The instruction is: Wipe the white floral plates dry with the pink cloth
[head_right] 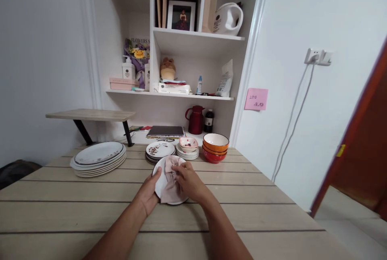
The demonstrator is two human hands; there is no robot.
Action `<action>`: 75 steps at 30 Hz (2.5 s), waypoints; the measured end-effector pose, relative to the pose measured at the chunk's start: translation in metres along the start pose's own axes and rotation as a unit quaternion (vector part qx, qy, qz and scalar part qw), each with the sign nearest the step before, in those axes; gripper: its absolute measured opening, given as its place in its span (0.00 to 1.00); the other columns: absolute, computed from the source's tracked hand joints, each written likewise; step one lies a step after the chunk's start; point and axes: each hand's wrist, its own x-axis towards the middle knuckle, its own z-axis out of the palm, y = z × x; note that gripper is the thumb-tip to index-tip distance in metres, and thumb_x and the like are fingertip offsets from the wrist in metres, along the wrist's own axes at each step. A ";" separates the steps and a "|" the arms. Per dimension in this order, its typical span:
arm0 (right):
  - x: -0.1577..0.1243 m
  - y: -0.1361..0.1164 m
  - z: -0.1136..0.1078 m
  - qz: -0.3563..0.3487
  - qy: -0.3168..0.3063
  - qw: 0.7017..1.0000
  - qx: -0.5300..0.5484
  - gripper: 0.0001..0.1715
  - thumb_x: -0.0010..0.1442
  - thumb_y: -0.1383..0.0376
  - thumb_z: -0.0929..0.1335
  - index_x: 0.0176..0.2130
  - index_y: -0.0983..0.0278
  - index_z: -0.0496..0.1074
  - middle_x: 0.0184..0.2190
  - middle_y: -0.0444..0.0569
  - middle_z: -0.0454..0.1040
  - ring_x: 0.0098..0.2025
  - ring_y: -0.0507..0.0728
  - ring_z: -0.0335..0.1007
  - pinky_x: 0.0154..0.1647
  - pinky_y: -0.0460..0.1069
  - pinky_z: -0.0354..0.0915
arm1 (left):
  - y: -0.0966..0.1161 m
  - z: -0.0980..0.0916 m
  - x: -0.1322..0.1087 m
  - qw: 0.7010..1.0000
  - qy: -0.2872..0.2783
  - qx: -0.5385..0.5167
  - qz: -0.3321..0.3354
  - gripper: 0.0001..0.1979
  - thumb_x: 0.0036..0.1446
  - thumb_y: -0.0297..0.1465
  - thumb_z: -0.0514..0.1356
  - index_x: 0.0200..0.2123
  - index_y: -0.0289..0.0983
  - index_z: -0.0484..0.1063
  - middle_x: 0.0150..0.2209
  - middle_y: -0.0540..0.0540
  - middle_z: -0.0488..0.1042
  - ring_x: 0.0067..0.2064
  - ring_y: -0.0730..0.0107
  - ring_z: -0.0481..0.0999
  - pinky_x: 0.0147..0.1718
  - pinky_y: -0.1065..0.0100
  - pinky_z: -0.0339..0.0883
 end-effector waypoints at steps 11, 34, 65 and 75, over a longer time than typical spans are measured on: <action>-0.008 -0.009 0.002 0.011 -0.079 0.994 -0.071 0.50 0.43 0.74 0.70 0.64 0.60 0.57 0.59 0.55 0.51 0.44 0.56 0.67 0.46 0.51 0.65 | 0.001 -0.001 -0.001 1.000 0.002 -0.007 -0.003 0.24 0.54 0.35 0.63 0.53 0.32 0.70 0.41 0.34 0.80 0.45 0.53 0.79 0.46 0.57 0.71; 0.014 -0.016 0.025 -0.065 0.051 0.984 -0.159 0.19 0.55 0.71 0.66 0.44 0.55 0.77 0.51 0.47 0.70 0.49 0.56 0.67 0.46 0.47 0.61 | -0.003 -0.003 0.001 0.997 -0.069 0.014 -0.025 0.33 0.55 0.52 0.54 0.54 0.33 0.70 0.45 0.33 0.79 0.46 0.55 0.78 0.44 0.59 0.72; 0.015 -0.012 0.003 0.059 0.099 0.973 -0.199 0.18 0.56 0.69 0.65 0.46 0.55 0.72 0.47 0.47 0.65 0.43 0.54 0.66 0.36 0.45 0.57 | 0.002 0.003 -0.009 0.998 -0.062 -0.008 -0.019 0.33 0.47 0.28 0.68 0.58 0.37 0.66 0.46 0.36 0.79 0.44 0.53 0.80 0.46 0.58 0.71; -0.011 -0.012 -0.001 0.102 -0.010 0.953 -0.284 0.18 0.50 0.70 0.65 0.42 0.58 0.70 0.42 0.49 0.68 0.36 0.56 0.68 0.27 0.47 0.48 | -0.001 0.000 -0.009 1.000 -0.007 -0.021 -0.011 0.32 0.50 0.29 0.66 0.59 0.37 0.63 0.46 0.36 0.79 0.45 0.53 0.79 0.46 0.55 0.71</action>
